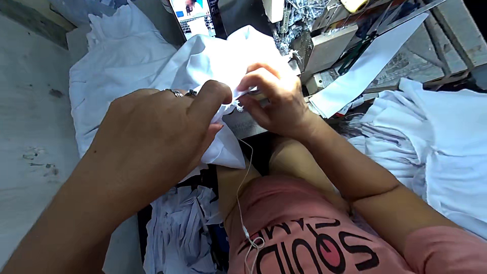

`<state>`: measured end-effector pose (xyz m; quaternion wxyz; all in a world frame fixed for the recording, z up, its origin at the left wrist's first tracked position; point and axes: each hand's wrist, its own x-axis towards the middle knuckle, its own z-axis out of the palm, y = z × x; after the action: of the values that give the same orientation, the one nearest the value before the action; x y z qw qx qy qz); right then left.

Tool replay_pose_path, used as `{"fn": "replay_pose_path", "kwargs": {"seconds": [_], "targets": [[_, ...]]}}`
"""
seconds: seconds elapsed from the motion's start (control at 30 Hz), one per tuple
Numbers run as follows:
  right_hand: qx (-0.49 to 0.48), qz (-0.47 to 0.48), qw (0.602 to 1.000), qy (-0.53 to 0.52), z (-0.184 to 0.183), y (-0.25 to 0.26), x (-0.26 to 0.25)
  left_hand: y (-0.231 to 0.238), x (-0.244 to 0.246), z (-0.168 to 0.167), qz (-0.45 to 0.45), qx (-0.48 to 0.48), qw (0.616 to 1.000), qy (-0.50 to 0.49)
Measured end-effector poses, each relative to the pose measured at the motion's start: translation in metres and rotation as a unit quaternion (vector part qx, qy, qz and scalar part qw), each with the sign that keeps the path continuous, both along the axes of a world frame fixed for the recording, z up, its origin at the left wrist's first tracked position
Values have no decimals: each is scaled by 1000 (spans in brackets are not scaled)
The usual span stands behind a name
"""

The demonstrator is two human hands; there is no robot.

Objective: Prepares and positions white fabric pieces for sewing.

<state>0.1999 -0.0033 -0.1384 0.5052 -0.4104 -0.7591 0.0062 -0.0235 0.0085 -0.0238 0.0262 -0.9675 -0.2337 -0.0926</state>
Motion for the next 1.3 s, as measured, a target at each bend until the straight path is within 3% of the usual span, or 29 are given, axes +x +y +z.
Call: {"fn": "replay_pose_path", "kwargs": {"seconds": [0.13,0.27,0.43,0.63,0.8,0.93,1.17,1.3], "targets": [[12,91,995,24,15,-4,-15,4,-2,0,16,30,999,39],[27,95,995,27,9,-4,-8,6,-2,-1,17,35,998,44],[21,34,999,20,-11,1,8,6,-2,0,21,32,998,45],[34,110,993,30,12,-8,-19,8,0,1,12,29,998,49],[45,124,990,49,10,-8,-20,6,-3,1,16,20,998,53],[36,98,993,57,-2,-2,-6,7,-4,1,11,22,999,47],[5,-30,999,34,-33,4,41,8,-5,0,5,26,999,42],[16,-2,999,38,-22,3,25,9,-2,0,-1,25,999,42]]}}
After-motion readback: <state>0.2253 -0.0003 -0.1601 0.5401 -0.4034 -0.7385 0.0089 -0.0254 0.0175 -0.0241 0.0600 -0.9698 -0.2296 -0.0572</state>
